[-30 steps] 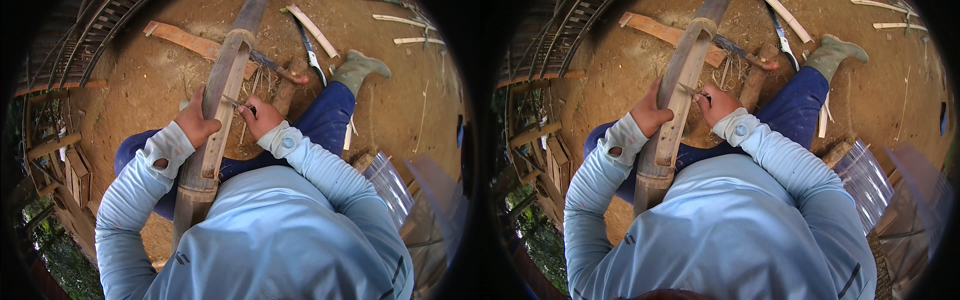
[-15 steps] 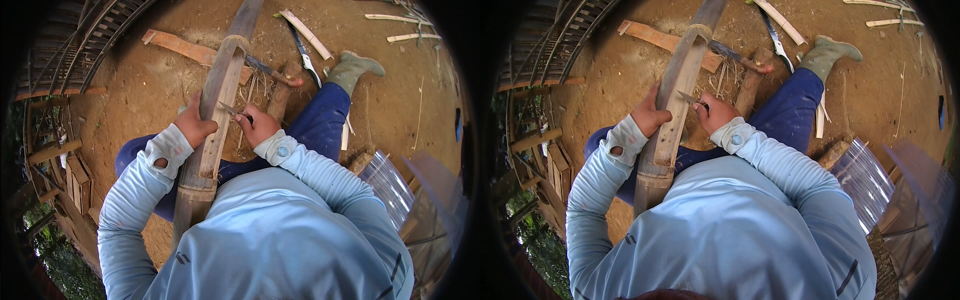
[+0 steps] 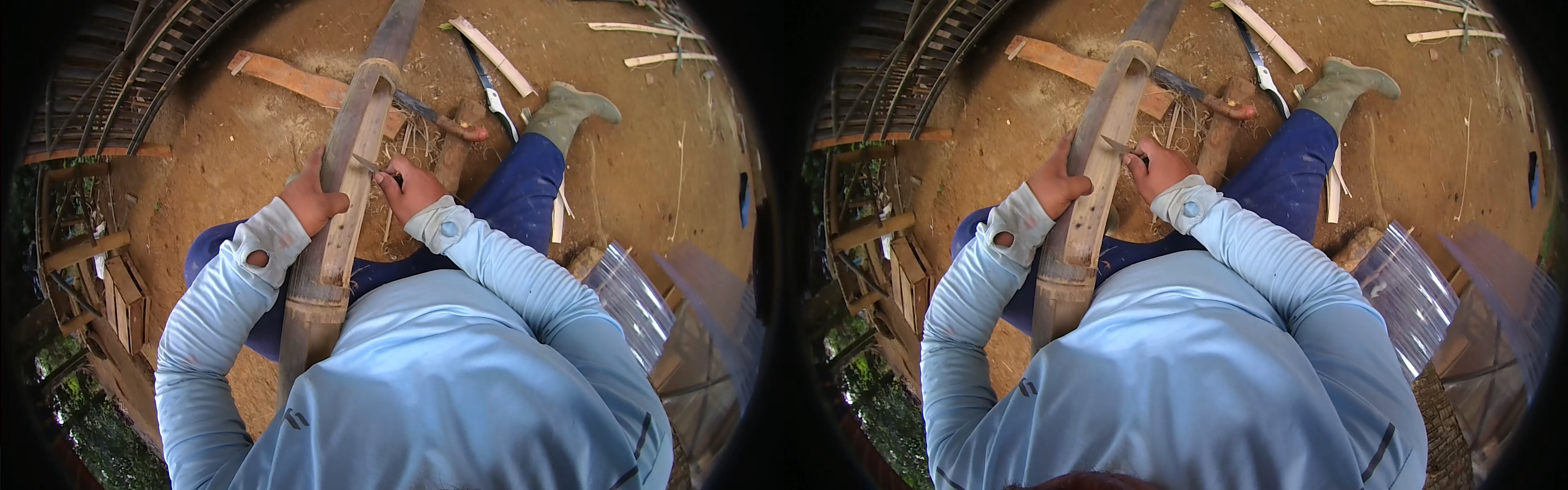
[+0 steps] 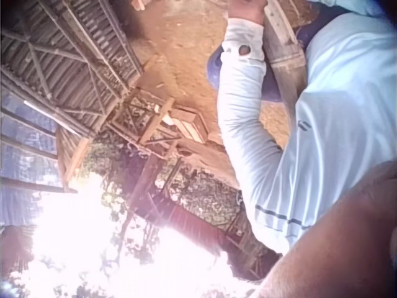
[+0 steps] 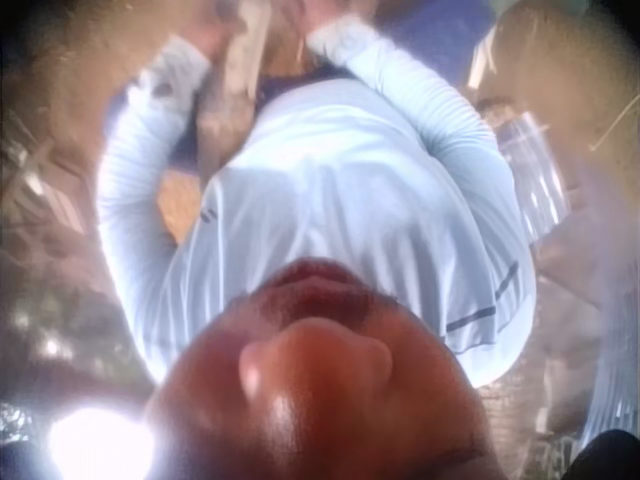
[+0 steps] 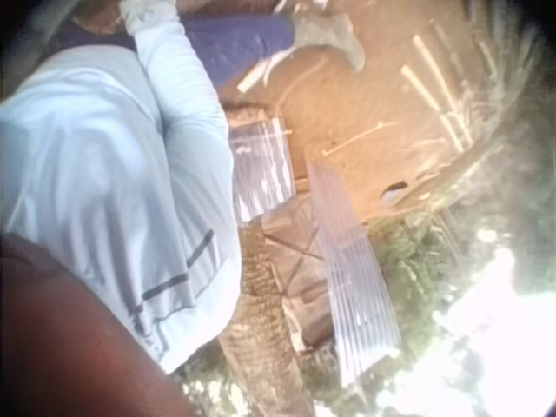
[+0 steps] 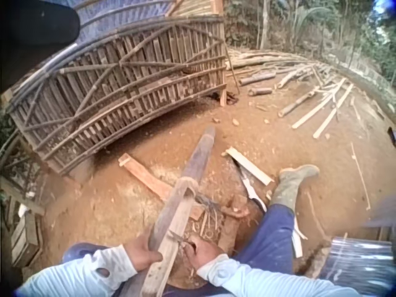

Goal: The person sits on the ground and uses a knife to carve and shape a long piece of bamboo. They hold the bamboo with one hand and carefully remove material with the other, creating a hollowed section.

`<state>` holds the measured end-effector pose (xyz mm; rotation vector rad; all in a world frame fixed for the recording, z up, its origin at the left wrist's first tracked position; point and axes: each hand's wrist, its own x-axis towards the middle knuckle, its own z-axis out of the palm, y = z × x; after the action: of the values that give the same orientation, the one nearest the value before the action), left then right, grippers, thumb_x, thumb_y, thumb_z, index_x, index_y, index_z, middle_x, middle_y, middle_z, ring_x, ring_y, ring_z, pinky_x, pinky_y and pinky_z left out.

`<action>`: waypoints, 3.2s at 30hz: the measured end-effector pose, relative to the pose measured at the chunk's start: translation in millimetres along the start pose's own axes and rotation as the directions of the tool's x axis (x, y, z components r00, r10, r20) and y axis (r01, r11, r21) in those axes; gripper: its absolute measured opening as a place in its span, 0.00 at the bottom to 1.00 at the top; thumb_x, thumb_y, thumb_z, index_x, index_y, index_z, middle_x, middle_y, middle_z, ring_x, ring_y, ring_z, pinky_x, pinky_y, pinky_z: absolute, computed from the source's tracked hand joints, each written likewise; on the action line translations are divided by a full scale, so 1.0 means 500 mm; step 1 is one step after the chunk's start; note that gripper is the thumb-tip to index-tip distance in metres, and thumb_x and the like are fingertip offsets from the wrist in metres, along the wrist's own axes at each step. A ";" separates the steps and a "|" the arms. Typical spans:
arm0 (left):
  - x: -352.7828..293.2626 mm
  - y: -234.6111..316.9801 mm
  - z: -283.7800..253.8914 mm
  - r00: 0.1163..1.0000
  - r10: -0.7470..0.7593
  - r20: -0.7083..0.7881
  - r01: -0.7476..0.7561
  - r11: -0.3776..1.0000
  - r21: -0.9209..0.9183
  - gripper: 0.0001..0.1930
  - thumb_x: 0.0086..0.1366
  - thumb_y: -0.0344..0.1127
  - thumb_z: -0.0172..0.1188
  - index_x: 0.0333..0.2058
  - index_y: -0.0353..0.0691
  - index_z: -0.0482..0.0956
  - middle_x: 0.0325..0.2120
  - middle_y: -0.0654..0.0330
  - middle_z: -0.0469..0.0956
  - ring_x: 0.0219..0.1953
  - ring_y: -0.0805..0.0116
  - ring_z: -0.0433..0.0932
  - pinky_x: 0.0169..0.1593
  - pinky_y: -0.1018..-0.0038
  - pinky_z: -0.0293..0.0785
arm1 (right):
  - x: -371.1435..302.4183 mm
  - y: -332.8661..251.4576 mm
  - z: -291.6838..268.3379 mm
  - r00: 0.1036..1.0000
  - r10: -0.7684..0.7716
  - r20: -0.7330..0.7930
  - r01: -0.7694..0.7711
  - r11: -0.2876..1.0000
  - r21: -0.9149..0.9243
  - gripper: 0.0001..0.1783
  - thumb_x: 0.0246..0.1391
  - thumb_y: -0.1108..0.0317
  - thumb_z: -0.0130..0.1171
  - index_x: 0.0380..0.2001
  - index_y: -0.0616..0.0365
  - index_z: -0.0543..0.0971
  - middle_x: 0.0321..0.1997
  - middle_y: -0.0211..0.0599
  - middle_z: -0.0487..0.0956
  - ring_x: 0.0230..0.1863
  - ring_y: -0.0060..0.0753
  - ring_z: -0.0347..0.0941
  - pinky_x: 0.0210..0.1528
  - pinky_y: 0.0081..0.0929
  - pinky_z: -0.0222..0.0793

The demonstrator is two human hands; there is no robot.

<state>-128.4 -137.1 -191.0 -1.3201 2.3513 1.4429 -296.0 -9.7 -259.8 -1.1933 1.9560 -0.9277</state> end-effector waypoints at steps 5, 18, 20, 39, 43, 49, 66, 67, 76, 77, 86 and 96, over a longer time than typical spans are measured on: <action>-0.003 -0.005 -0.003 1.000 -0.007 -0.014 0.008 0.999 0.043 0.53 0.47 0.40 0.64 0.68 0.28 0.46 0.46 0.34 0.76 0.47 0.46 0.79 0.53 0.66 0.74 | -0.025 -0.001 0.003 0.999 -0.005 0.037 0.005 1.000 0.000 0.15 0.62 0.55 0.56 0.36 0.57 0.74 0.26 0.53 0.78 0.30 0.57 0.77 0.33 0.45 0.70; -0.006 0.008 -0.003 1.000 -0.014 0.016 0.014 0.999 -0.038 0.52 0.47 0.39 0.65 0.68 0.26 0.46 0.46 0.34 0.76 0.48 0.46 0.79 0.54 0.67 0.73 | 0.034 0.002 -0.009 1.000 -0.026 -0.017 0.025 0.999 -0.022 0.15 0.62 0.54 0.54 0.37 0.55 0.74 0.31 0.52 0.81 0.35 0.61 0.77 0.37 0.50 0.71; -0.007 0.006 -0.001 0.999 -0.023 0.027 0.024 0.998 -0.053 0.53 0.48 0.39 0.64 0.68 0.27 0.45 0.47 0.34 0.75 0.49 0.46 0.79 0.54 0.67 0.73 | 0.022 0.005 -0.003 0.999 -0.021 -0.032 0.020 1.000 -0.024 0.14 0.62 0.55 0.55 0.37 0.56 0.74 0.30 0.53 0.80 0.34 0.60 0.77 0.37 0.48 0.71; -0.016 0.030 -0.015 0.998 -0.032 0.052 0.031 0.999 0.031 0.52 0.49 0.39 0.62 0.68 0.26 0.42 0.48 0.31 0.74 0.50 0.46 0.78 0.55 0.67 0.72 | 0.098 0.045 0.007 0.992 0.017 -0.127 -0.019 1.000 -0.018 0.17 0.62 0.53 0.54 0.38 0.57 0.75 0.28 0.54 0.79 0.34 0.61 0.77 0.38 0.48 0.70; -0.015 0.002 -0.007 1.000 0.006 0.010 -0.007 1.000 0.023 0.52 0.50 0.38 0.61 0.68 0.25 0.42 0.49 0.30 0.73 0.51 0.45 0.77 0.56 0.67 0.71 | 0.079 0.034 0.011 0.994 0.066 -0.084 -0.066 0.998 0.003 0.16 0.62 0.54 0.55 0.37 0.57 0.75 0.29 0.53 0.79 0.35 0.60 0.77 0.38 0.46 0.70; -0.011 0.005 -0.011 0.999 0.006 0.031 -0.005 0.999 -0.038 0.51 0.50 0.37 0.61 0.68 0.25 0.42 0.52 0.30 0.71 0.53 0.44 0.76 0.58 0.68 0.70 | 0.140 0.050 -0.004 0.989 0.007 -0.149 -0.016 0.998 -0.063 0.16 0.62 0.54 0.56 0.37 0.56 0.75 0.27 0.53 0.78 0.32 0.58 0.76 0.36 0.46 0.69; -0.019 0.003 -0.015 0.999 -0.015 0.038 0.017 0.998 -0.057 0.51 0.51 0.36 0.61 0.69 0.27 0.40 0.52 0.34 0.72 0.53 0.49 0.77 0.56 0.70 0.71 | 0.143 0.066 0.005 0.992 0.053 -0.113 -0.058 0.997 -0.042 0.16 0.61 0.54 0.56 0.37 0.56 0.77 0.26 0.54 0.78 0.33 0.60 0.77 0.36 0.48 0.70; -0.019 -0.001 -0.013 0.999 -0.022 0.042 0.024 0.998 -0.057 0.52 0.51 0.36 0.61 0.69 0.27 0.40 0.51 0.34 0.72 0.53 0.49 0.77 0.56 0.70 0.71 | 0.139 0.074 0.007 0.992 0.035 -0.120 -0.039 0.999 -0.029 0.16 0.61 0.54 0.56 0.37 0.56 0.77 0.27 0.54 0.79 0.33 0.60 0.77 0.36 0.48 0.70; -0.013 -0.021 -0.008 1.000 0.010 0.015 -0.010 1.000 0.012 0.52 0.50 0.36 0.61 0.69 0.27 0.40 0.53 0.30 0.71 0.54 0.45 0.76 0.58 0.68 0.70 | 0.179 0.096 0.003 0.991 0.067 -0.117 -0.071 0.997 -0.031 0.16 0.61 0.54 0.56 0.37 0.57 0.76 0.30 0.54 0.80 0.34 0.61 0.77 0.38 0.46 0.70; -0.012 -0.019 -0.011 1.000 -0.009 0.017 0.009 1.000 0.000 0.52 0.50 0.36 0.61 0.69 0.27 0.40 0.53 0.30 0.70 0.54 0.44 0.75 0.58 0.68 0.69 | 0.161 0.092 0.009 0.992 0.017 -0.129 -0.018 1.000 -0.010 0.16 0.61 0.53 0.56 0.36 0.57 0.76 0.29 0.53 0.80 0.34 0.60 0.77 0.37 0.46 0.70; -0.019 -0.001 -0.015 1.000 0.005 0.015 -0.004 0.998 -0.063 0.52 0.50 0.35 0.60 0.69 0.25 0.41 0.55 0.29 0.68 0.57 0.44 0.73 0.60 0.69 0.68 | 0.200 0.081 -0.018 0.992 0.022 -0.123 -0.034 0.994 -0.100 0.16 0.60 0.55 0.59 0.36 0.58 0.77 0.26 0.50 0.78 0.32 0.50 0.77 0.37 0.39 0.69; -0.019 0.001 -0.010 1.000 0.007 0.017 -0.006 1.000 -0.026 0.51 0.50 0.36 0.60 0.68 0.24 0.41 0.56 0.28 0.67 0.57 0.42 0.72 0.60 0.68 0.68 | 0.183 0.083 -0.013 0.997 0.035 -0.065 -0.044 0.990 -0.131 0.16 0.60 0.54 0.57 0.37 0.57 0.78 0.31 0.56 0.80 0.37 0.60 0.78 0.41 0.46 0.71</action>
<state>-121.2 -134.8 -183.3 -1.3021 2.3361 1.4851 -353.9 -77.9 -306.2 -1.2070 2.1117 -0.8354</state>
